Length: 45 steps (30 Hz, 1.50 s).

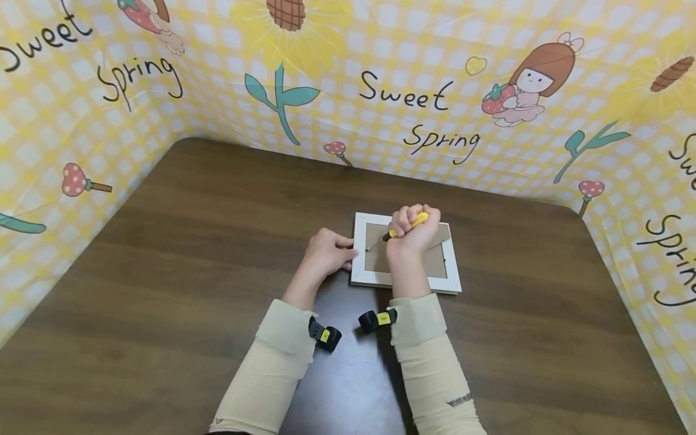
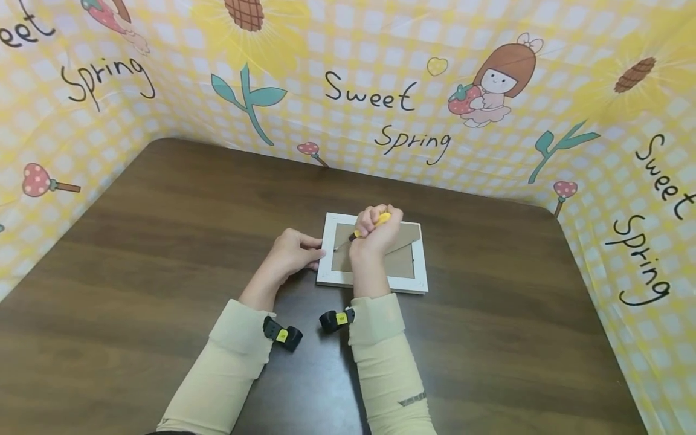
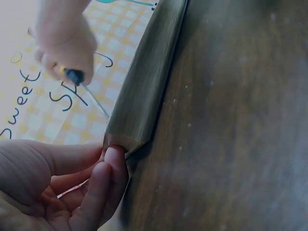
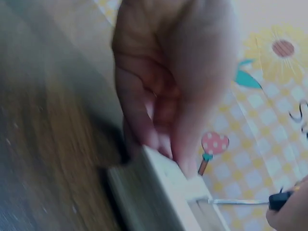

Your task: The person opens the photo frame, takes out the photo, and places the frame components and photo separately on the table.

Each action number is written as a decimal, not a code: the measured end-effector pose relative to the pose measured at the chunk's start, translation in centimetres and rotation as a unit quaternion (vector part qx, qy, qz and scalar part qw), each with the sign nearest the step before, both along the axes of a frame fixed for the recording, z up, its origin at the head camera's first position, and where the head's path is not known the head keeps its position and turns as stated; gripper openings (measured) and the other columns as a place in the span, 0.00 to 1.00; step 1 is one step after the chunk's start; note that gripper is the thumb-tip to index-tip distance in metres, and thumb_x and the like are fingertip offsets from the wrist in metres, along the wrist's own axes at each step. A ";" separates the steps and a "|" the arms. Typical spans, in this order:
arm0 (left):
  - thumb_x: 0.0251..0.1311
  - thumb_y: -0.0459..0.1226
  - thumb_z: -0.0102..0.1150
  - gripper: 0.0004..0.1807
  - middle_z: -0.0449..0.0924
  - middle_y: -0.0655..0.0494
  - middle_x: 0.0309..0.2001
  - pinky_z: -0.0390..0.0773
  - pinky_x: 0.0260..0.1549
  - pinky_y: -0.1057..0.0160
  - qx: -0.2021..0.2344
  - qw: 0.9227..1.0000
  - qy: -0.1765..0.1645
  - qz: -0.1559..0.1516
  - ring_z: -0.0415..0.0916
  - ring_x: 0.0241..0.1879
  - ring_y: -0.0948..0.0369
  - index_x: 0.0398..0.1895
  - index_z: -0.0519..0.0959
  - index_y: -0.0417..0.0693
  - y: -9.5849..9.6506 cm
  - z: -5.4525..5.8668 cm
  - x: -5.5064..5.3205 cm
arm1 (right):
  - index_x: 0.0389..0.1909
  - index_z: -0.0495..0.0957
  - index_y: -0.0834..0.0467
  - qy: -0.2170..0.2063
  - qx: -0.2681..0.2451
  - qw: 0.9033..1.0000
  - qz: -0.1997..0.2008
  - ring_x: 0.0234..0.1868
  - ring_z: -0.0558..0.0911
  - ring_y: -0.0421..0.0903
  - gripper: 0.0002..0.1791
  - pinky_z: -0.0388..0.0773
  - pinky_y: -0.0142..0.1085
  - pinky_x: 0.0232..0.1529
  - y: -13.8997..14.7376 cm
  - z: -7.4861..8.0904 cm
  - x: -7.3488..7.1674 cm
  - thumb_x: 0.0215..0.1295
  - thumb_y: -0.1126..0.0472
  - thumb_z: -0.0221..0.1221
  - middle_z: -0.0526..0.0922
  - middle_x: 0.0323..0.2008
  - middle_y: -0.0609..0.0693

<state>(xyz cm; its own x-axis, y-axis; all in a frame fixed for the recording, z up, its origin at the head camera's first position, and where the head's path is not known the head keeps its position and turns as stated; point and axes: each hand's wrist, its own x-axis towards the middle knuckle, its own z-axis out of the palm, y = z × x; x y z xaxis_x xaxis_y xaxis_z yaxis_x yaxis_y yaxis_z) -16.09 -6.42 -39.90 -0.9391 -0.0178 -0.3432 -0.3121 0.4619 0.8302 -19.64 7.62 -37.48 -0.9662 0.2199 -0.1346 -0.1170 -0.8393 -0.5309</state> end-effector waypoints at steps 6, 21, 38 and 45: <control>0.63 0.35 0.65 0.18 0.87 0.43 0.46 0.76 0.25 0.72 0.017 1.000 -0.001 -0.008 0.81 0.21 0.67 0.56 0.82 0.42 -0.1 0.0 0.0 | 0.11 0.63 0.54 -0.020 0.007 0.999 0.046 0.11 0.55 0.38 0.30 0.52 0.27 0.16 1.9 -0.6 -0.9 0.77 0.52 0.35 0.59 0.07 0.43; 0.62 0.33 0.65 0.19 0.86 0.42 0.44 0.78 0.26 0.70 0.039 0.999 0.005 -0.006 0.80 0.21 0.66 0.56 0.81 0.39 -0.1 0.2 -0.4 | 0.22 0.68 0.54 0.050 0.110 0.991 0.059 0.16 0.59 0.41 0.19 0.58 0.30 0.21 3.4 -0.5 -1.2 0.63 0.69 0.31 0.64 0.13 0.46; 0.62 0.33 0.65 0.21 0.87 0.44 0.36 0.78 0.27 0.70 0.031 0.999 0.009 -0.009 0.83 0.22 0.64 0.59 0.79 0.39 -0.1 -0.4 -0.5 | 0.22 0.57 0.56 0.040 0.005 0.998 -0.040 0.19 0.60 0.44 0.18 0.55 0.33 0.23 9.3 2.5 -0.9 0.28 0.79 0.38 0.62 0.17 0.49; 0.64 0.36 0.63 0.20 0.86 0.49 0.32 0.78 0.32 0.68 -0.001 1.000 0.004 -0.021 0.84 0.25 0.62 0.58 0.79 0.38 -0.1 -0.1 0.0 | 0.35 0.52 0.55 -0.036 0.211 0.969 -0.122 0.25 0.68 0.39 0.20 0.64 0.25 0.28 15.0 4.5 -0.4 0.55 0.85 0.35 0.70 0.25 0.48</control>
<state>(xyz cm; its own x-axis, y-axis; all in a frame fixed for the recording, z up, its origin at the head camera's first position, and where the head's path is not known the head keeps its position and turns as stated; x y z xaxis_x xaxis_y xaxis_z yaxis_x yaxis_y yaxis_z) -16.05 -6.48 -40.02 -0.9420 0.0213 -0.3349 -0.2850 0.4759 0.8320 -20.07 22.65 -33.00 -0.8700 0.4907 -0.0487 -0.2342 -0.4979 -0.8350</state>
